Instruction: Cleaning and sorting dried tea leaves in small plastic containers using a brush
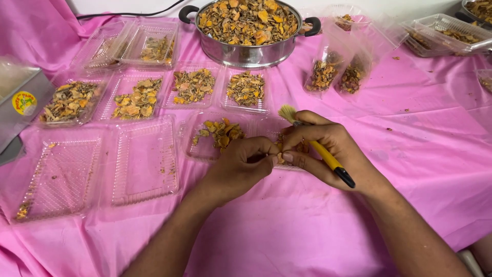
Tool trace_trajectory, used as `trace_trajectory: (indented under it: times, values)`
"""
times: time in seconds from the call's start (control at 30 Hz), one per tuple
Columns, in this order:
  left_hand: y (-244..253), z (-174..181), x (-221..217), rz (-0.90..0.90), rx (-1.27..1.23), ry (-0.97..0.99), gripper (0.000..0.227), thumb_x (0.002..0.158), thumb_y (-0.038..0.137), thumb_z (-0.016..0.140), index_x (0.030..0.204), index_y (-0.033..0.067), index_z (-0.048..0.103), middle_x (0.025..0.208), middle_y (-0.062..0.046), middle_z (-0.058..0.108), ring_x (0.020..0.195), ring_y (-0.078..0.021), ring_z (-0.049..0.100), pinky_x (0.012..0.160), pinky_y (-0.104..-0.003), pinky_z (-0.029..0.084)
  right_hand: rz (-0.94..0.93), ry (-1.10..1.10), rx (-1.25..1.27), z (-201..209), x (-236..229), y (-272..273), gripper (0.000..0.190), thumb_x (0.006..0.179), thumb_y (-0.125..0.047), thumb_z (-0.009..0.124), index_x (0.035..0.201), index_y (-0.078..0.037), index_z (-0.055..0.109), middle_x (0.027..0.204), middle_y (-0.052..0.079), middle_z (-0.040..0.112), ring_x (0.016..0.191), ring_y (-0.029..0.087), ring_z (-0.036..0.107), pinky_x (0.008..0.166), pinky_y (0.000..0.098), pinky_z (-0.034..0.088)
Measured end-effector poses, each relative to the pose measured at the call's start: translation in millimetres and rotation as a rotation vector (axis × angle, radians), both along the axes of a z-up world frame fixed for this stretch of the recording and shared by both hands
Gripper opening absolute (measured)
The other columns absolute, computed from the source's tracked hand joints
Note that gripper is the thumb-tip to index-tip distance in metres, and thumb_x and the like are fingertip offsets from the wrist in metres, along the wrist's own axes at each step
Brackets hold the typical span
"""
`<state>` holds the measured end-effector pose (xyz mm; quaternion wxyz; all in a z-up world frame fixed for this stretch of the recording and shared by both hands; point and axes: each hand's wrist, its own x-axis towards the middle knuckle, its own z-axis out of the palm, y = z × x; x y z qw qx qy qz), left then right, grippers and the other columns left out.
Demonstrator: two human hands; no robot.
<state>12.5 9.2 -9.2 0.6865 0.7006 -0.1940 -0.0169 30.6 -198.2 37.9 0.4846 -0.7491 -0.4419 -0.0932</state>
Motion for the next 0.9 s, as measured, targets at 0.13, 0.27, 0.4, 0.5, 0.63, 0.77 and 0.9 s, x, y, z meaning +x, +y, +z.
trace_trajectory:
  times: [0.13, 0.27, 0.4, 0.5, 0.63, 0.77, 0.9]
  values:
    - [-2.9, 2.0, -1.9, 0.039, 0.019, 0.017, 0.011, 0.085, 0.005, 0.063, 0.084, 0.0027, 0.074, 0.064, -0.003, 0.058, 0.065, -0.0101, 0.053, 0.060, -0.022, 0.045, -0.042, -0.064, -0.041, 10.1, -10.1, 2.4, 0.009, 0.092, -0.006, 0.067, 0.096, -0.004, 0.074, 0.084, 0.009, 0.054, 0.069, 0.020, 0.059, 0.070, 0.0331, 0.051]
    - [-0.2, -20.7, 15.2, 0.174, -0.004, 0.009, 0.012, 0.085, 0.005, 0.065, 0.087, 0.0032, 0.077, 0.063, -0.004, 0.060, 0.063, -0.0093, 0.054, 0.057, -0.022, 0.044, -0.229, 0.041, 0.291, 1.0, -43.3, 9.6, 0.036, 0.099, -0.010, 0.054, 0.133, 0.003, 0.050, 0.072, 0.002, 0.045, 0.059, 0.010, 0.043, 0.060, 0.0230, 0.042]
    - [-5.4, 9.1, 0.1, 0.244, 0.022, 0.002, 0.016, 0.086, 0.003, 0.059, 0.072, 0.0110, 0.063, 0.068, 0.007, 0.053, 0.068, -0.0038, 0.044, 0.060, -0.025, 0.034, -0.188, -0.085, 0.458, -36.0, -52.9, 15.5, 0.034, 0.101, -0.029, 0.058, 0.119, -0.005, 0.041, 0.094, 0.018, 0.061, 0.076, 0.023, 0.073, 0.071, 0.0280, 0.058]
    - [-5.9, 16.3, -1.8, 0.241, -0.147, 0.055, 0.016, 0.081, -0.003, 0.054, 0.074, 0.0038, 0.067, 0.068, -0.008, 0.075, 0.064, -0.0119, 0.070, 0.062, -0.025, 0.056, -0.440, -0.067, -0.099, -36.5, -54.2, 8.3, 0.016, 0.097, -0.019, 0.061, 0.110, -0.009, 0.060, 0.075, -0.001, 0.067, 0.053, 0.009, 0.059, 0.053, 0.0232, 0.051]
    - [-7.7, 0.6, 5.8, 0.308, -0.103, -0.005, 0.015, 0.090, 0.002, 0.060, 0.077, 0.0087, 0.064, 0.069, 0.004, 0.056, 0.066, -0.0046, 0.048, 0.058, -0.023, 0.037, -0.613, -0.174, 0.025, -45.2, -65.6, 6.2, 0.021, 0.096, -0.023, 0.061, 0.111, -0.009, 0.061, 0.093, 0.002, 0.074, 0.064, 0.009, 0.067, 0.058, 0.0223, 0.052]
    - [-9.4, 10.5, -0.6, 0.263, -0.170, 0.008, 0.013, 0.076, -0.006, 0.063, 0.076, 0.0060, 0.067, 0.069, -0.002, 0.068, 0.065, -0.0066, 0.058, 0.058, -0.023, 0.049, -0.392, -0.135, -0.053, -41.4, -47.0, 19.8, 0.016, 0.100, -0.017, 0.055, 0.113, -0.008, 0.059, 0.107, 0.006, 0.072, 0.077, 0.014, 0.072, 0.070, 0.0258, 0.056]
    - [-6.5, 1.2, 6.8, 0.298, -0.175, -0.021, 0.017, 0.087, -0.005, 0.060, 0.075, 0.0076, 0.060, 0.066, 0.003, 0.048, 0.062, -0.0050, 0.045, 0.058, -0.023, 0.055, -0.570, -0.046, 0.028, -28.7, -47.4, 19.3, 0.008, 0.097, -0.016, 0.058, 0.101, -0.010, 0.060, 0.076, 0.001, 0.073, 0.058, 0.010, 0.060, 0.057, 0.0247, 0.049]
